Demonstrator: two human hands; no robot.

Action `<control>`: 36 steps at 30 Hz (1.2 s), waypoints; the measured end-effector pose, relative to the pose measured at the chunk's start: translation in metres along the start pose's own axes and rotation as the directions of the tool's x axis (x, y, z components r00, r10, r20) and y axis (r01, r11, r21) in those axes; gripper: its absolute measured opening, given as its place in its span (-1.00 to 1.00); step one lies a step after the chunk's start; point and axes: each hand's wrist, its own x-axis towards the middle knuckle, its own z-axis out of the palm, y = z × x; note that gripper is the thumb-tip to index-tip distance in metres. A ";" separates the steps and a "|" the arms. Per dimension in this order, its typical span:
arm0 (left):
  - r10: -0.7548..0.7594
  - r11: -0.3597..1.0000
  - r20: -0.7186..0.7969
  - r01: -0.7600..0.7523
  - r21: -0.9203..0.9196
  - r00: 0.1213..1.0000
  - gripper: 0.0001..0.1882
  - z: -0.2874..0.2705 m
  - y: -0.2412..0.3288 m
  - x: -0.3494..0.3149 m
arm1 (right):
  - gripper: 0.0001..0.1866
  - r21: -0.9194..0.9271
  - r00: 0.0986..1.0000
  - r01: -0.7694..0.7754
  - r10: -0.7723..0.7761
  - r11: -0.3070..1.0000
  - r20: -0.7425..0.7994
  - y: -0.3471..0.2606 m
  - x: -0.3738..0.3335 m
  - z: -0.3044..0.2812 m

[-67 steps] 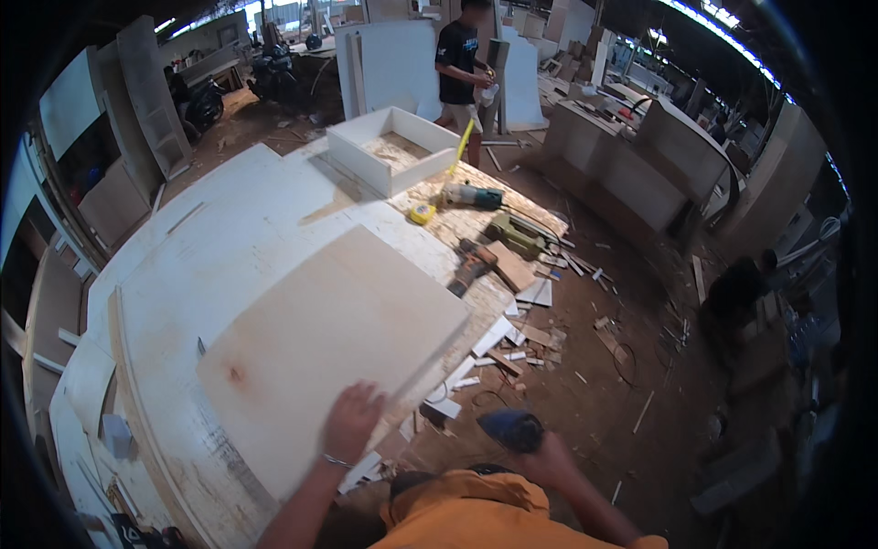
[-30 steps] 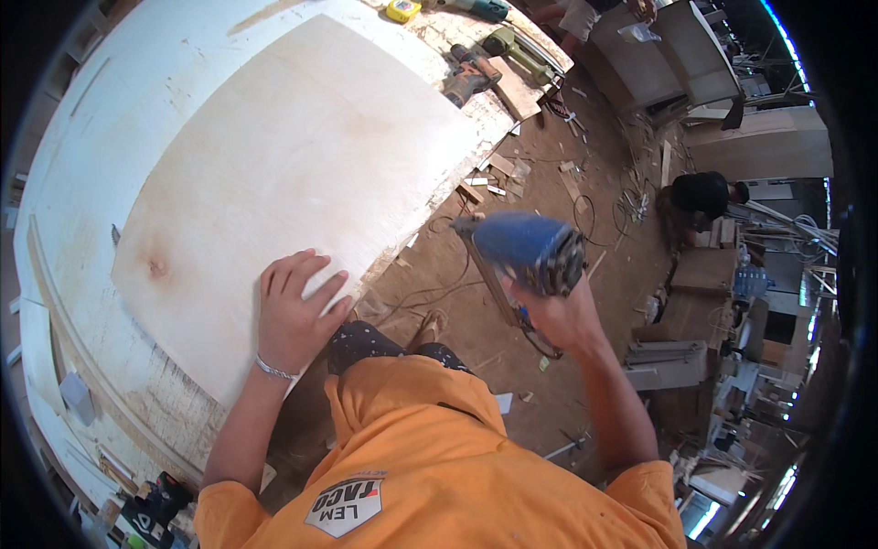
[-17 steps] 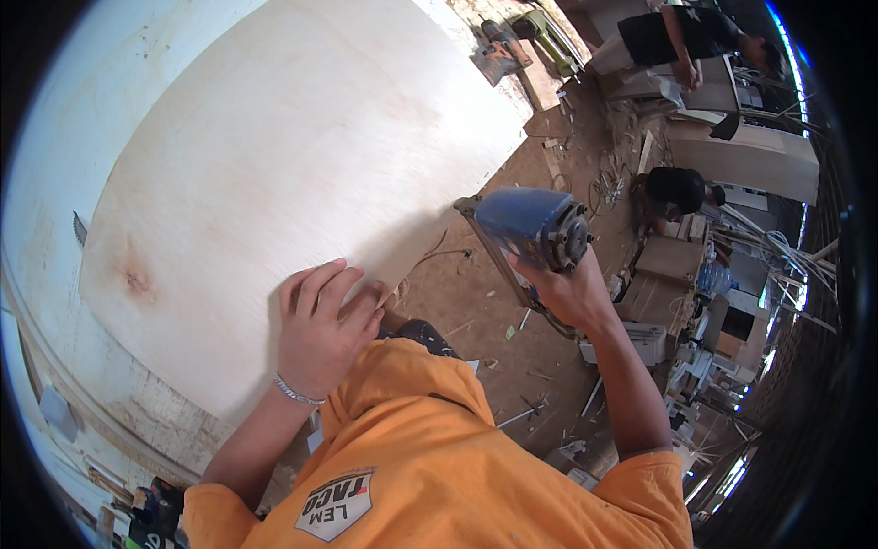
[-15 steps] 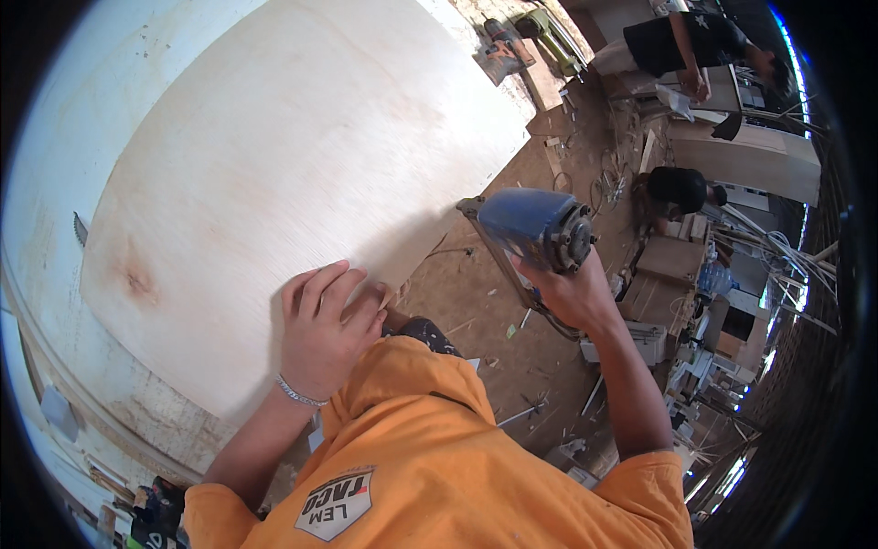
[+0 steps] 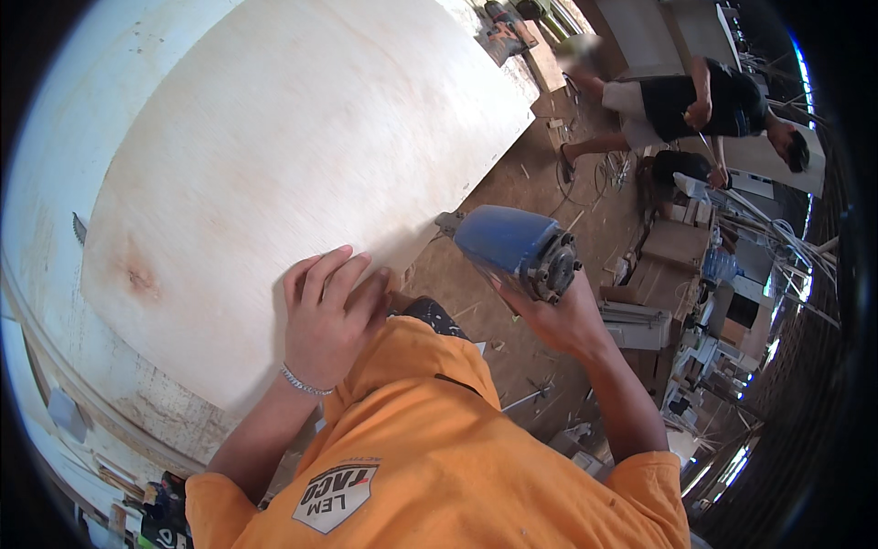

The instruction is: The person assembles a wooden drawer by positioning plywood panels on a workbench and securing them with a pneumatic nail gun and a hammer.

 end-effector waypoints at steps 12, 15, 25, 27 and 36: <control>0.040 0.998 0.073 -0.044 0.055 0.997 -0.60 -0.005 0.012 0.006 | -0.50 0.103 1.000 -0.019 0.021 0.994 -0.010 0.006 -0.029 0.006; 0.069 0.995 0.056 -0.073 0.063 0.996 -0.58 0.000 0.015 0.005 | -0.47 0.228 0.994 0.030 -0.004 0.973 -0.112 0.023 -0.064 0.018; 0.367 0.920 0.073 -0.373 0.119 0.927 -0.65 -0.020 0.030 0.005 | -0.52 0.377 0.949 -0.169 0.254 0.911 -0.186 0.068 -0.155 0.064; 0.450 0.886 0.029 -0.451 0.109 0.892 -0.65 -0.018 0.040 0.009 | -0.54 0.417 0.945 -0.094 0.213 0.904 -0.249 0.094 -0.165 0.086; 0.299 0.947 0.101 -0.308 0.088 0.949 -0.62 0.003 0.037 -0.021 | -0.63 0.518 0.853 0.263 0.054 0.814 -0.519 0.171 -0.255 0.104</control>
